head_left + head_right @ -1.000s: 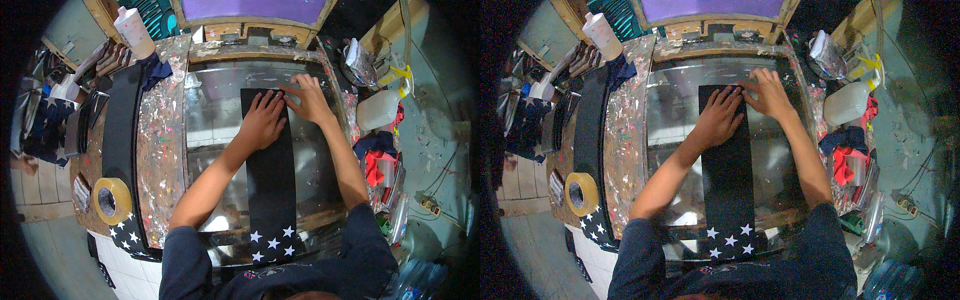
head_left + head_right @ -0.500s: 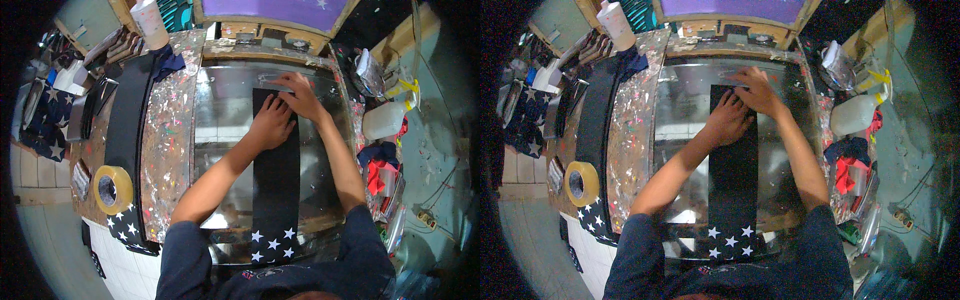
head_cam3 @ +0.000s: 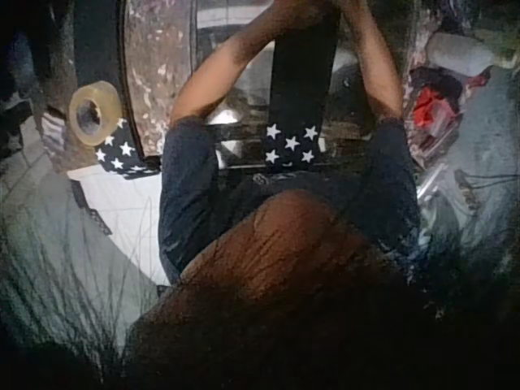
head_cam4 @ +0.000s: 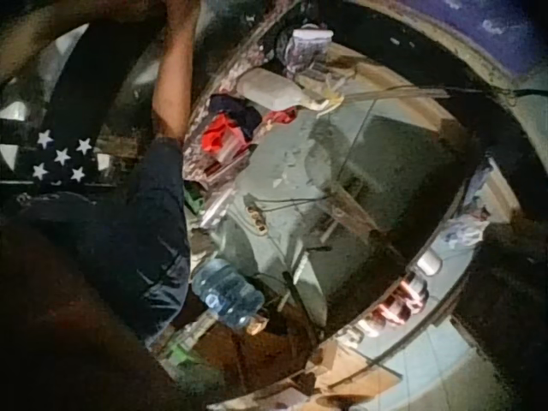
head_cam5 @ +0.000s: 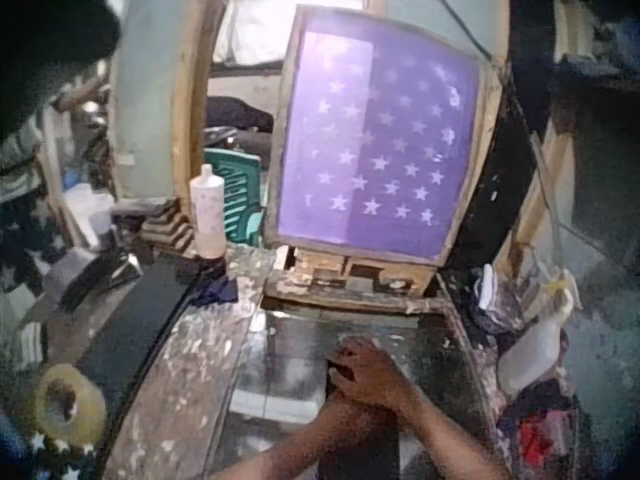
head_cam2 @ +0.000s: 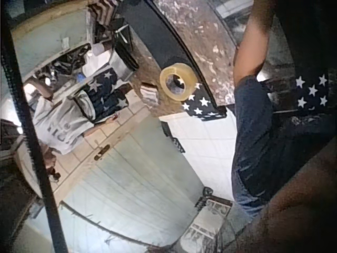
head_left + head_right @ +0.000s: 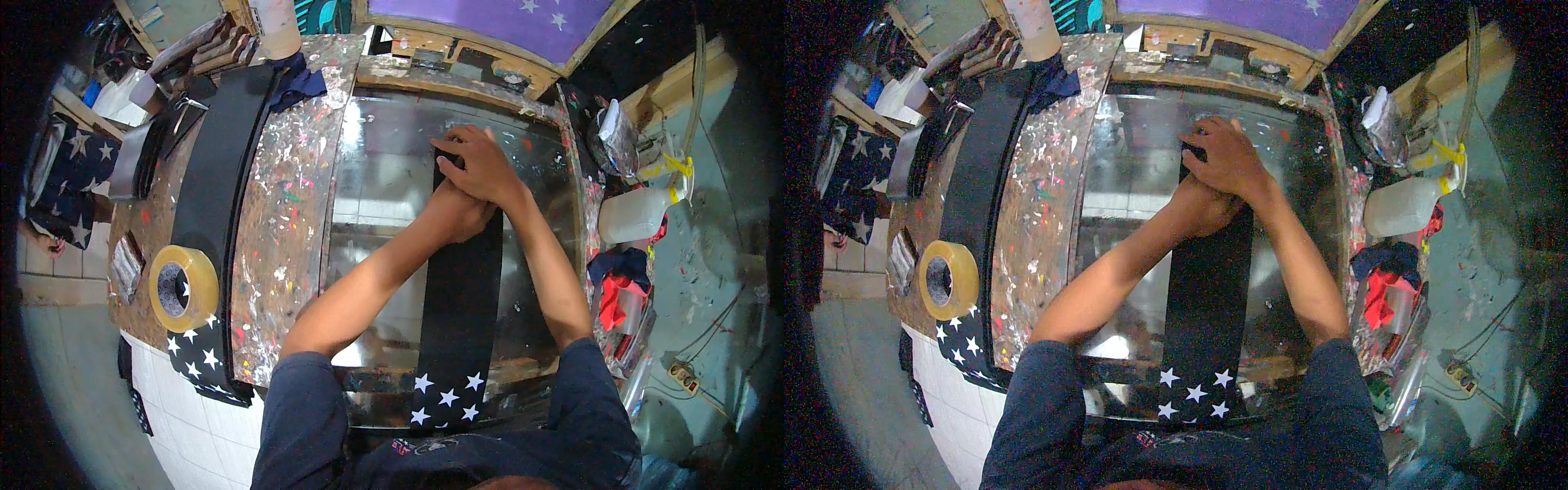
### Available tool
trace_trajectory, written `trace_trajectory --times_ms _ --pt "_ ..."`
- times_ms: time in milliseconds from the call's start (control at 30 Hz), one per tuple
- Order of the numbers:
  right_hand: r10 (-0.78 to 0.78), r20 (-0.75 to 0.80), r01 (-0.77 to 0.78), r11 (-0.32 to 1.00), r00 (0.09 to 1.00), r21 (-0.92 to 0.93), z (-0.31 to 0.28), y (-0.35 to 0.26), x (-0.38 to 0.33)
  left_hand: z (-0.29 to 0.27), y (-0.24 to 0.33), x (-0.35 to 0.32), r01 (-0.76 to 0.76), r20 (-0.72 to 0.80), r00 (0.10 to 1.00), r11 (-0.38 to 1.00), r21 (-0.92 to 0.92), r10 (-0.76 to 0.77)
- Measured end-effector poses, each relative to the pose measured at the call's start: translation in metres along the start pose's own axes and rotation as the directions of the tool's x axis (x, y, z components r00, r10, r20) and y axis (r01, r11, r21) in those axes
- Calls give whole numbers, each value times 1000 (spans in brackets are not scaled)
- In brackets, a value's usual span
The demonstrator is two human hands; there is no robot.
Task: The person secures a purple star-patterned stencil onto a wooden frame using clear packing tape. They repeatedly apply tape strips to the edges, smooth them down, and adjust the stencil to ensure it is taut. Finally, they place a black fabric strip with white stars onto the workbench.
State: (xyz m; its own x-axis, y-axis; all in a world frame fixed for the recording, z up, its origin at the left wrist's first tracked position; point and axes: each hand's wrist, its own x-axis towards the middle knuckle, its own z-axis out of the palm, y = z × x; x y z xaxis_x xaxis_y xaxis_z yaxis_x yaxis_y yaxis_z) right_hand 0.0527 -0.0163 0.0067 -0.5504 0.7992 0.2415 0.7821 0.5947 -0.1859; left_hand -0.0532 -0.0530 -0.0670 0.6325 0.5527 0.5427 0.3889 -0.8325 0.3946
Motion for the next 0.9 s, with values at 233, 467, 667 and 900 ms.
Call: trace_trajectory --times_ms 233,467,667,900 --pt "-42 -20 41 999 999 -34 -4 -5 -1 -2 1 0 -26 -68 997 996 80 32" --pt "-40 -15 39 998 999 -46 -3 -5 1 -5 4 1 45 6 999 995 85 -46" --pt "-18 -37 18 1000 999 -10 0 3 4 -10 7 4 77 -41 996 996 -46 -79" --pt "-12 1 12 1000 1000 27 0 4 8 -12 8 4 38 -105 994 999 -31 -41"
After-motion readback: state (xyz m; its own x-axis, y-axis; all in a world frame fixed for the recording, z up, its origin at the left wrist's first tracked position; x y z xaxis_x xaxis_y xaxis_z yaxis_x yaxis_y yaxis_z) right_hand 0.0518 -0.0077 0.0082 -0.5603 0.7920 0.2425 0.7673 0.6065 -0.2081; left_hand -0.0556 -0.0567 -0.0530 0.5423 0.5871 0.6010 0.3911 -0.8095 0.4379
